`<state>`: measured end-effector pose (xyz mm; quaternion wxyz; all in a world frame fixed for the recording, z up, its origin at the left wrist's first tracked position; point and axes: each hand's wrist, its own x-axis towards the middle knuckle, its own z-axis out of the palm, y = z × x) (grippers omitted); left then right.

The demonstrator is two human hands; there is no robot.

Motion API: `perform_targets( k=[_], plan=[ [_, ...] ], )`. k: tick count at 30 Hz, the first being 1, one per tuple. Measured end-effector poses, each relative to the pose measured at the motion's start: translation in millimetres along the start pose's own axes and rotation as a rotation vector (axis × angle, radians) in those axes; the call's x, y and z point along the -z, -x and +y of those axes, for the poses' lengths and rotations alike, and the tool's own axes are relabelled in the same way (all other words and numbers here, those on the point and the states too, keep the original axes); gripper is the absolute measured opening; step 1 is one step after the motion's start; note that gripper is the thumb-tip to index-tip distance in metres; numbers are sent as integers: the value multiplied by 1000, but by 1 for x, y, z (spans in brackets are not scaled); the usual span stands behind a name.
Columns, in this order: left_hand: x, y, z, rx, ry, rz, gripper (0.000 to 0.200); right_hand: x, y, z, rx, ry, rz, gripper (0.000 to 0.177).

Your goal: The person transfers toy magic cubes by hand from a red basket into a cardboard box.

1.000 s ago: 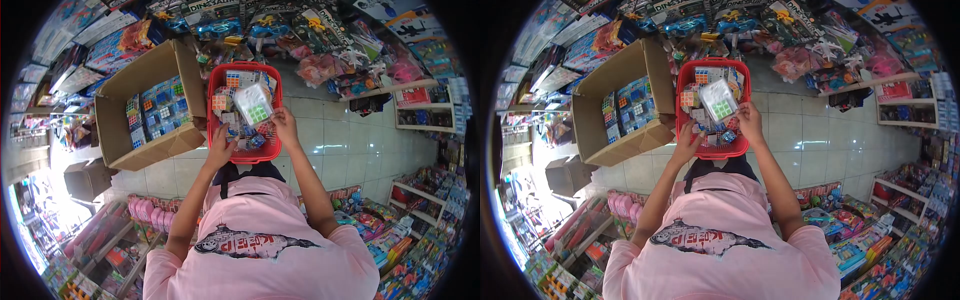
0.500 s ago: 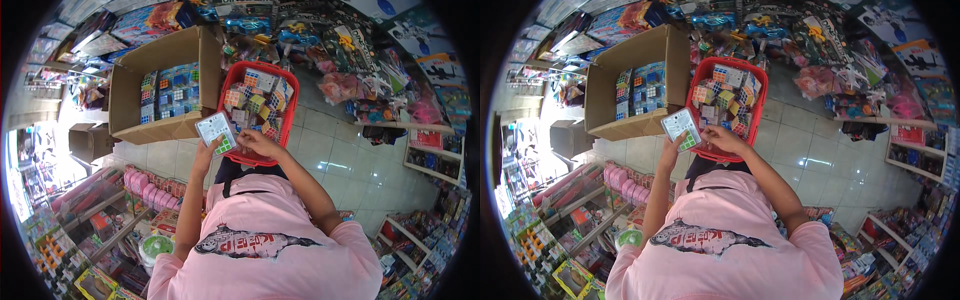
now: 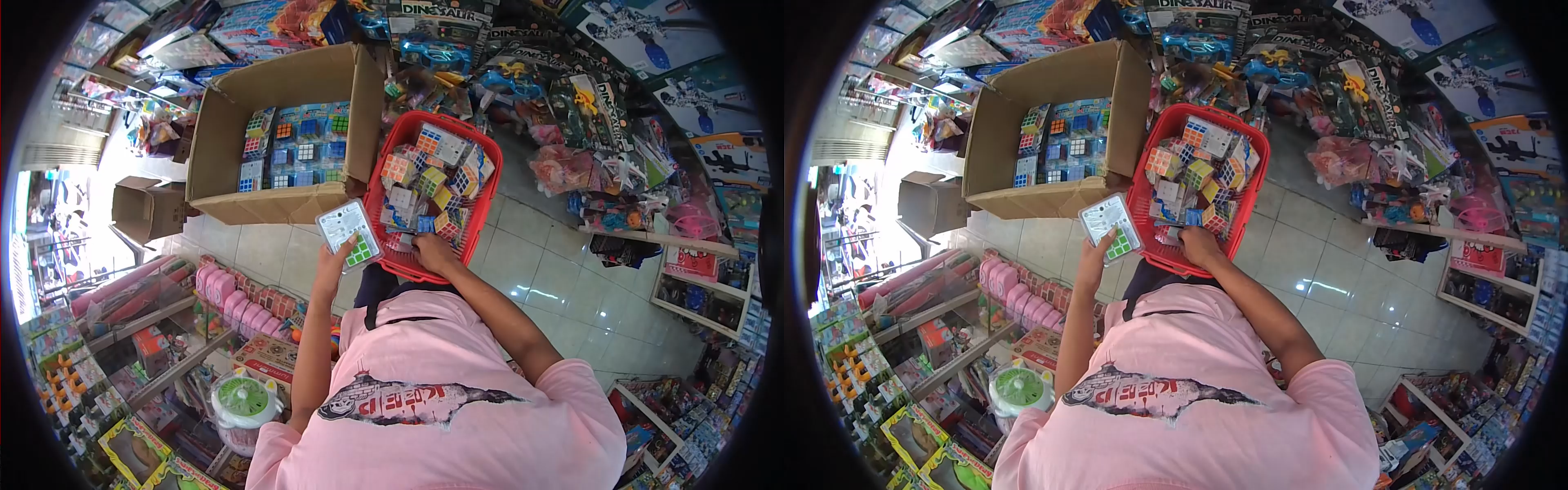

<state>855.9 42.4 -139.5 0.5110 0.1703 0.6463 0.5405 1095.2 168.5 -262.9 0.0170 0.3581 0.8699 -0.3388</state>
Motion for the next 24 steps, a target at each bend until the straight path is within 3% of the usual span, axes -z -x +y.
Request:
perform_targets(
  k=[2, 5, 6, 9, 10, 14, 17, 20, 24],
  plan=[
    [10, -8, -8, 8, -28, 5, 41, 7, -1, -2, 51, -33, 136, 19],
    [22, -13, -7, 80, -56, 5, 43, 63, -6, -29, -57, -265, 198, 23],
    [25, -15, -7, 77, -36, -4, 44, 71, -12, -25, -21, -338, 200, 32],
    [34, -20, -3, 65, -36, -35, 46, 113, -17, -52, -59, -506, 221, 30],
    [36, -21, -2, 63, -69, -48, 47, 114, -23, -51, -78, -648, 142, 30],
    [43, -28, -1, 101, -3, -165, 55, 124, -39, -95, -83, -989, 143, 28],
    [50, -36, -17, 171, 434, -331, 67, 114, -60, -121, -43, -723, 154, 28],
    [51, -40, -8, 50, 56, -460, 75, 103, -73, -140, -12, -693, 199, 26],
    [51, -42, -2, 152, 69, -486, 78, 91, -85, -151, 7, -789, 241, 25]
  ],
)
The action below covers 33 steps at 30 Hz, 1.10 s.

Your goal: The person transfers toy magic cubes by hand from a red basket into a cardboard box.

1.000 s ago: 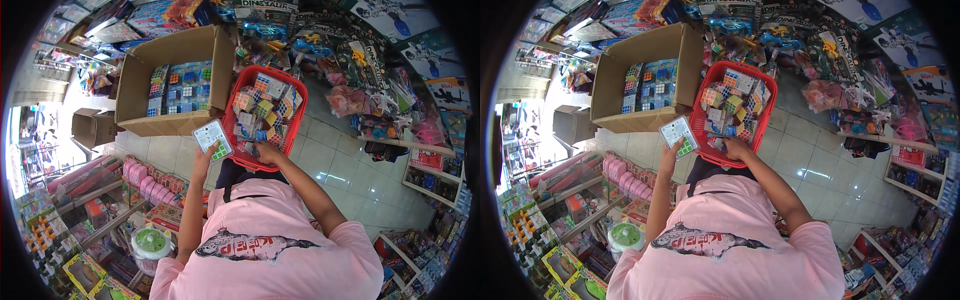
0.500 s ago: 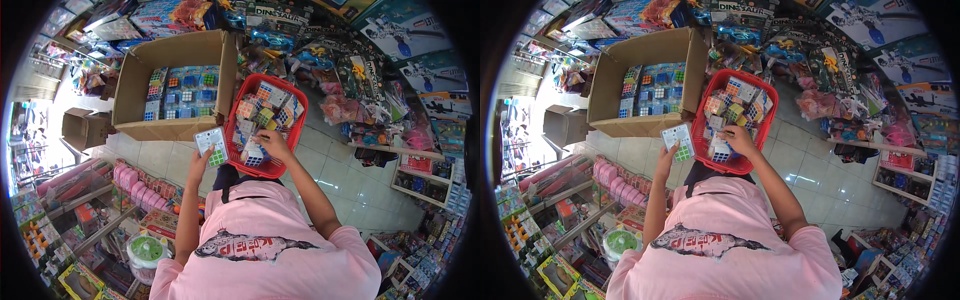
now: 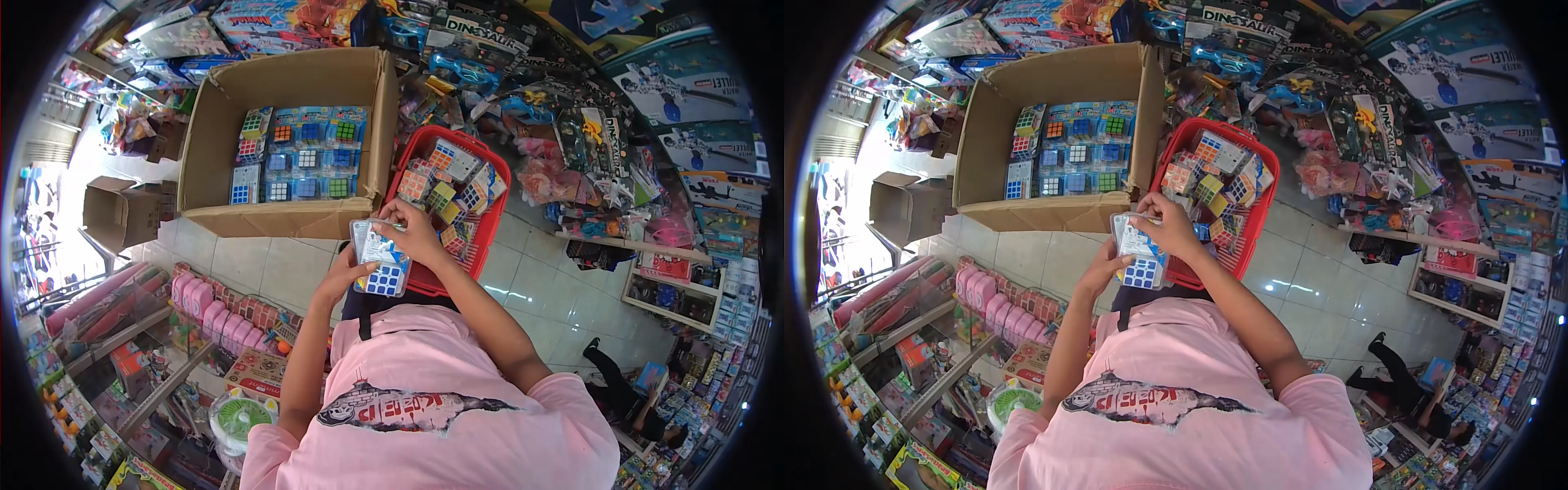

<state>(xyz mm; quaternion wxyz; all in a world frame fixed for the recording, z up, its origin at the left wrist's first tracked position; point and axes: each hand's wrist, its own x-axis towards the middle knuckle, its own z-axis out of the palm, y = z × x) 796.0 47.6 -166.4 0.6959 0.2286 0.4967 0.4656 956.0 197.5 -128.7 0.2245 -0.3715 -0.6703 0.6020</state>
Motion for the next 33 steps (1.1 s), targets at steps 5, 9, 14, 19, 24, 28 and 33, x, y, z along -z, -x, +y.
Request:
perform_targets(
  k=[5, 9, 14, 19, 24, 28, 33],
  plan=[
    [4, 1, -4, 14, 101, 47, 90, 6, -2, 2, -103, -165, 203, 24],
    [0, 11, -12, -23, 228, 149, 77, 56, -4, 28, -21, 621, 349, 32],
    [-19, 21, -20, -12, 231, 268, 79, 98, 4, 107, 89, 1084, 121, 75],
    [-41, 22, -51, -102, 272, 371, 74, 103, 27, 96, 42, 1036, -16, 73],
    [-77, 33, -71, -211, 324, 483, 73, 101, 43, 122, 138, 1113, -79, 70],
    [-105, 56, -85, -267, 408, 635, 74, 99, 26, 126, -78, 1054, -229, 64],
    [-120, 92, -101, -345, 453, 723, 79, 120, 10, 111, 24, 1003, -220, 59]
  ],
)
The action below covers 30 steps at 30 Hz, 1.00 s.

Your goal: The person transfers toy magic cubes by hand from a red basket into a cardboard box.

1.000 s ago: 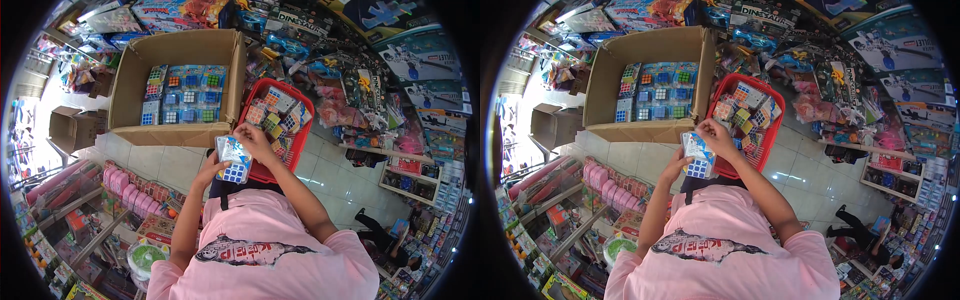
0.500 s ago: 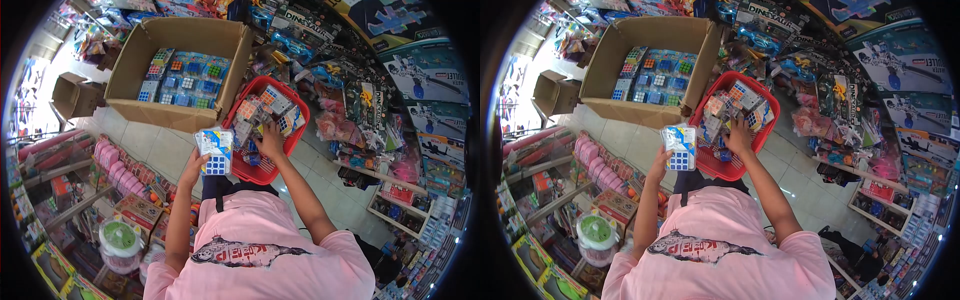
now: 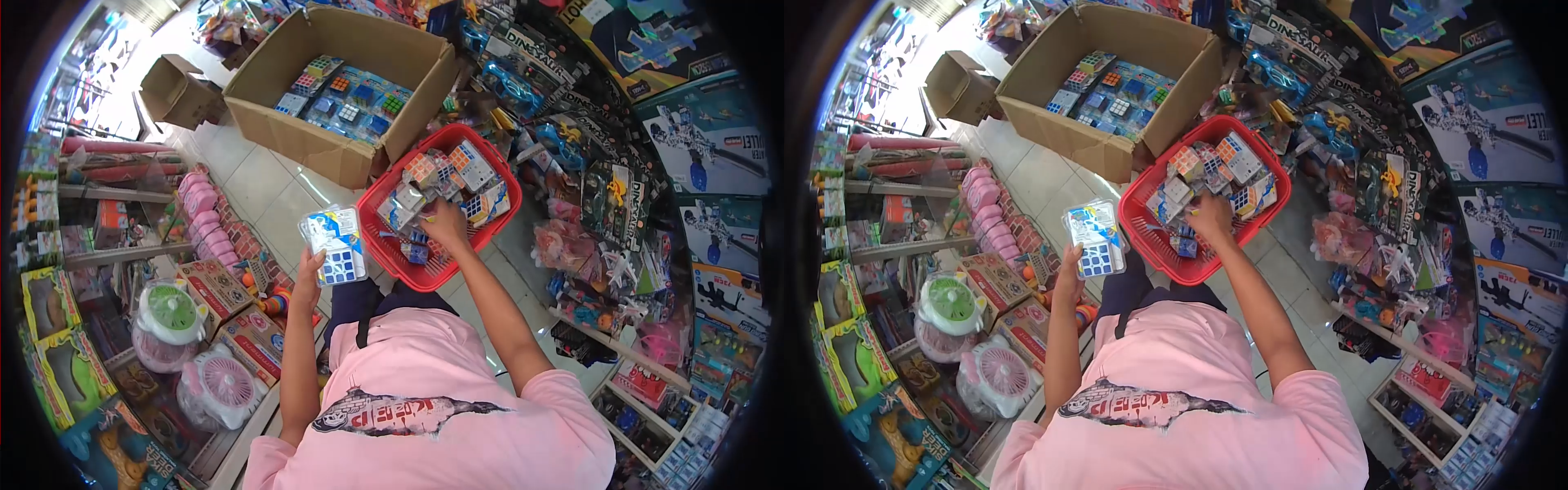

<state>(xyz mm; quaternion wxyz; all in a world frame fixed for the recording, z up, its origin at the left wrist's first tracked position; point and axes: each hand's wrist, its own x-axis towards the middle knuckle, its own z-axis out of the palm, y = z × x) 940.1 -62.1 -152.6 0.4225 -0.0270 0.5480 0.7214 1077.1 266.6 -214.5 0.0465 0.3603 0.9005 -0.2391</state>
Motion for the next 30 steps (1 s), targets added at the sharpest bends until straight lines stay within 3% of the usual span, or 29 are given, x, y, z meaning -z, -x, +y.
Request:
perform_targets(
  k=[3, 6, 8, 9, 12, 16, 18, 20, 23, 26, 30],
  plan=[
    [19, 1, 4, -37, 51, 28, 78, 25, 2, 7, -50, -140, -54, 54],
    [44, -11, 11, -21, 96, 55, 76, 62, 6, 14, -142, -321, -313, 49],
    [56, -22, 23, -31, 123, 29, 75, 79, 11, 8, -160, -678, -411, 45],
    [64, -29, 31, -34, 134, 13, 75, 86, 14, -3, -169, -860, -456, 44],
    [97, -54, 51, 6, 119, -12, 74, 110, 20, -64, -197, -1002, -498, 39],
    [142, -88, 94, -13, 77, -84, 71, 85, 5, -143, -68, -1020, -459, 40],
    [156, -96, 122, -41, 94, -93, 68, 78, -11, -185, 28, -932, -632, 36],
    [177, -101, 138, -55, 137, -79, 67, 67, -25, -224, -27, -888, -740, 38],
    [204, -107, 156, -96, 245, -33, 68, 33, -41, -257, 89, -969, -664, 45],
    [218, -109, 177, -179, 328, -42, 64, 42, -47, -303, 73, -1094, -601, 55],
    [239, -129, 193, -204, 237, -23, 64, 63, -65, -329, 180, -1200, -473, 53]
  ],
)
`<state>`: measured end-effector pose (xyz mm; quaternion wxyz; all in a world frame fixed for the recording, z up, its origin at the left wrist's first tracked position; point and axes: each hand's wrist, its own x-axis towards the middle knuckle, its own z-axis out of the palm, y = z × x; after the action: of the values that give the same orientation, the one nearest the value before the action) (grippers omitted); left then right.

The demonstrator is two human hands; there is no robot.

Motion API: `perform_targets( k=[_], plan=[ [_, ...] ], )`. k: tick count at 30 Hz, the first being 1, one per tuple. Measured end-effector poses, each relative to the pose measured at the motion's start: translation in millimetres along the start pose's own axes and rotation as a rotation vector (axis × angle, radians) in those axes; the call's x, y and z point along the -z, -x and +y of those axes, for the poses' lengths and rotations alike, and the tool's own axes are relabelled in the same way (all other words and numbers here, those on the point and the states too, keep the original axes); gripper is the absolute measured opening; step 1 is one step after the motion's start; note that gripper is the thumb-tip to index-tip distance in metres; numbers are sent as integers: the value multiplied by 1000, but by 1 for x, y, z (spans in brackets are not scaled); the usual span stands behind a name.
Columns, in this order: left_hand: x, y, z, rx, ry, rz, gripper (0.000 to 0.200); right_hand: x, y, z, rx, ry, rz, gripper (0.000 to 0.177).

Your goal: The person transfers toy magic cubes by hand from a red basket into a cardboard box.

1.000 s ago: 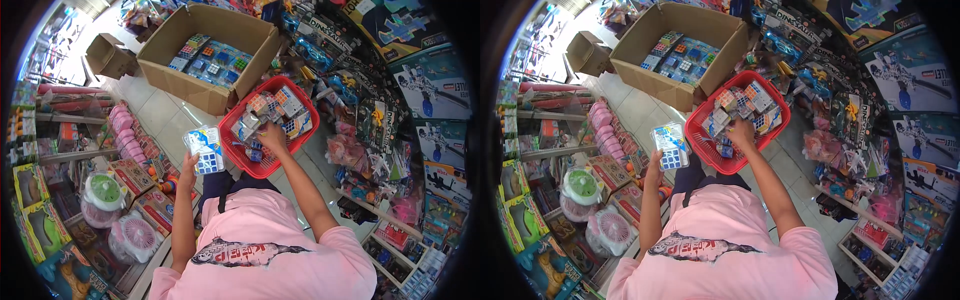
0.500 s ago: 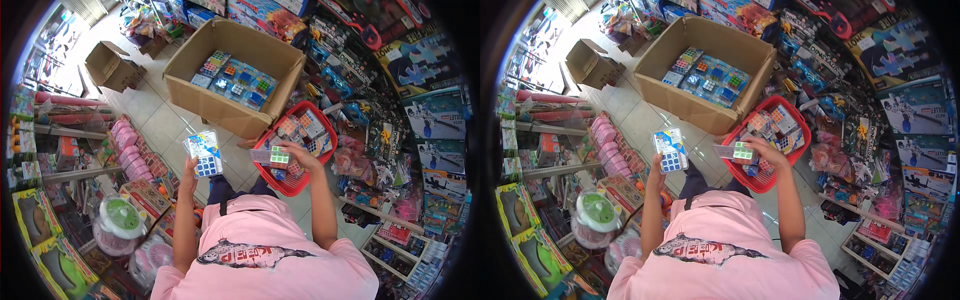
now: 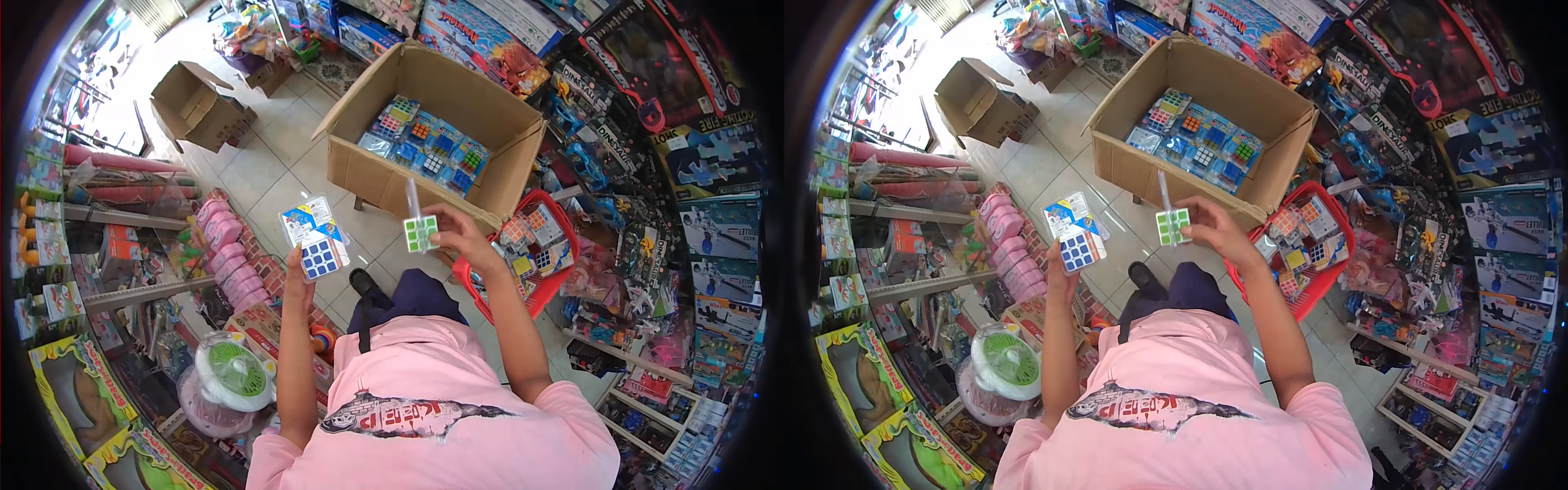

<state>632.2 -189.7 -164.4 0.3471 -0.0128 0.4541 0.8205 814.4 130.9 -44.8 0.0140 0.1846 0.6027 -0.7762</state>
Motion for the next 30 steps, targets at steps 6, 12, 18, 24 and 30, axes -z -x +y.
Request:
perform_targets(
  k=[6, 12, 18, 24, 30],
  plan=[
    [-5, -39, 30, 18, -9, 37, 61, 33, -53, -32, 124, -12, 340, 33],
    [-24, -86, 67, -59, -17, 66, 61, 97, -151, -23, -143, 147, 466, 38],
    [-39, -143, 94, -94, -9, 139, 67, 137, -249, 36, -472, 504, 204, 55],
    [-80, -184, 112, -172, -44, 173, 70, 115, -284, 95, -447, 946, 196, 74],
    [-108, -214, 127, -143, -129, 154, 74, 83, -277, 100, -563, 835, 267, 93]
  ],
)
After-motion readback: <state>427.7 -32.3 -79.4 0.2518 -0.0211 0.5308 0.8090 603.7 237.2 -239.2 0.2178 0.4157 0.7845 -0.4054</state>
